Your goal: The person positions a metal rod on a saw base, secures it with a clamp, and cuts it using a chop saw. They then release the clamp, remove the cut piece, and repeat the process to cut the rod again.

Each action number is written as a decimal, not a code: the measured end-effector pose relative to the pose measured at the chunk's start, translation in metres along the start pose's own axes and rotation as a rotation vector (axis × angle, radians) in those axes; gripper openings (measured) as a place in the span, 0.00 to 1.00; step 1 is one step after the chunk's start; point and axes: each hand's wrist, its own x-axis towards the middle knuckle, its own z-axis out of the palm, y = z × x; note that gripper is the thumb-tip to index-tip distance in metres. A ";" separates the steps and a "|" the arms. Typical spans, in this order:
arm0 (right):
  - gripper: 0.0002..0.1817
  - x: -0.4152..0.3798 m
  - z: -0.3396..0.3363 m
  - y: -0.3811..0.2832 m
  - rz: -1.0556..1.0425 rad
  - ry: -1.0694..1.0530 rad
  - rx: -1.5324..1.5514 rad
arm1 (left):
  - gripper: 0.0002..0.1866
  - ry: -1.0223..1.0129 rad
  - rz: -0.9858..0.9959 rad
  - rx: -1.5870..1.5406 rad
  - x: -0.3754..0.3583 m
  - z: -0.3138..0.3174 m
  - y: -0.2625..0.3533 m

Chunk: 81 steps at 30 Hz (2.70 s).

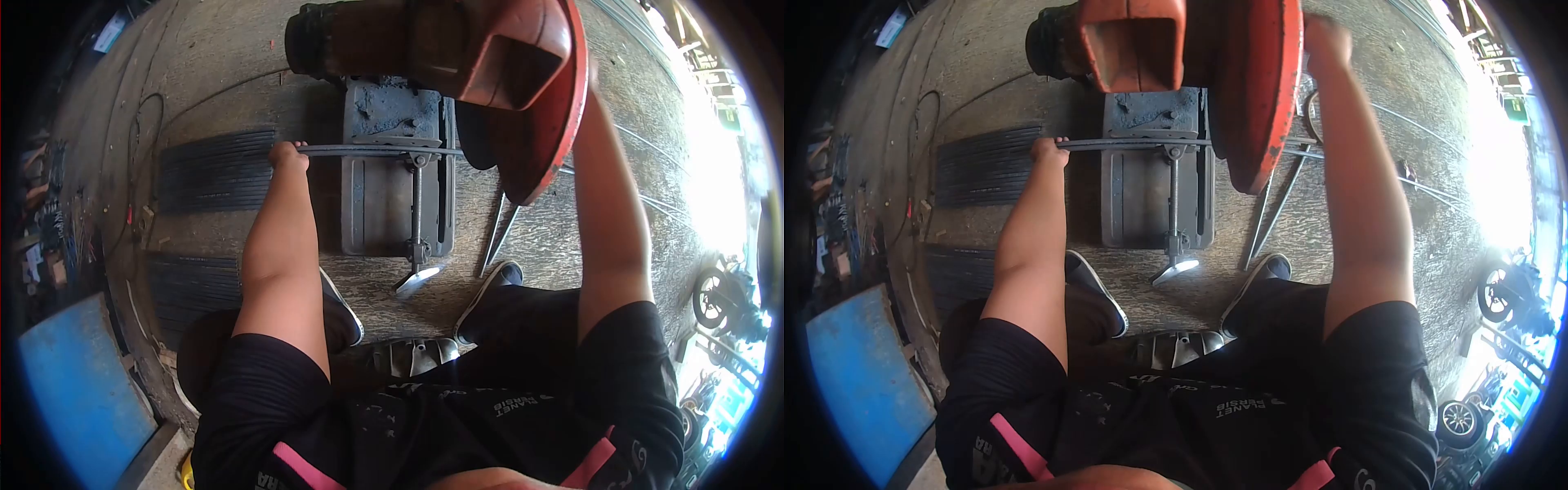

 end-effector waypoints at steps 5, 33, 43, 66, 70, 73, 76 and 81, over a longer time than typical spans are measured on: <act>0.27 -0.074 0.038 -0.139 -0.315 -0.305 -0.138 | 0.09 0.027 0.018 -0.043 -0.012 0.002 -0.002; 0.44 -0.271 0.000 0.002 -0.751 -0.152 -0.915 | 0.12 -0.110 0.075 0.092 0.059 -0.009 -0.013; 0.44 -0.275 -0.001 0.009 -0.821 -0.173 -0.991 | 0.13 -0.114 0.094 0.121 0.063 -0.006 -0.013; 0.43 -0.276 -0.004 0.006 -0.750 -0.224 -0.936 | 0.14 -0.177 0.128 0.206 0.094 -0.001 -0.016; 0.43 -0.278 -0.004 0.013 -0.715 -0.211 -0.876 | 0.14 -0.204 0.145 0.225 0.119 -0.008 -0.019; 0.43 -0.282 -0.007 0.019 -0.799 -0.227 -0.962 | 0.14 -0.237 0.167 0.257 0.142 -0.007 -0.023; 0.43 -0.288 -0.011 0.037 -0.798 -0.203 -0.927 | 0.15 -0.242 0.167 0.266 0.151 -0.010 -0.023; 0.43 -0.288 -0.011 0.038 -0.782 -0.182 -0.938 | 0.15 -0.168 0.114 0.183 0.095 -0.007 -0.019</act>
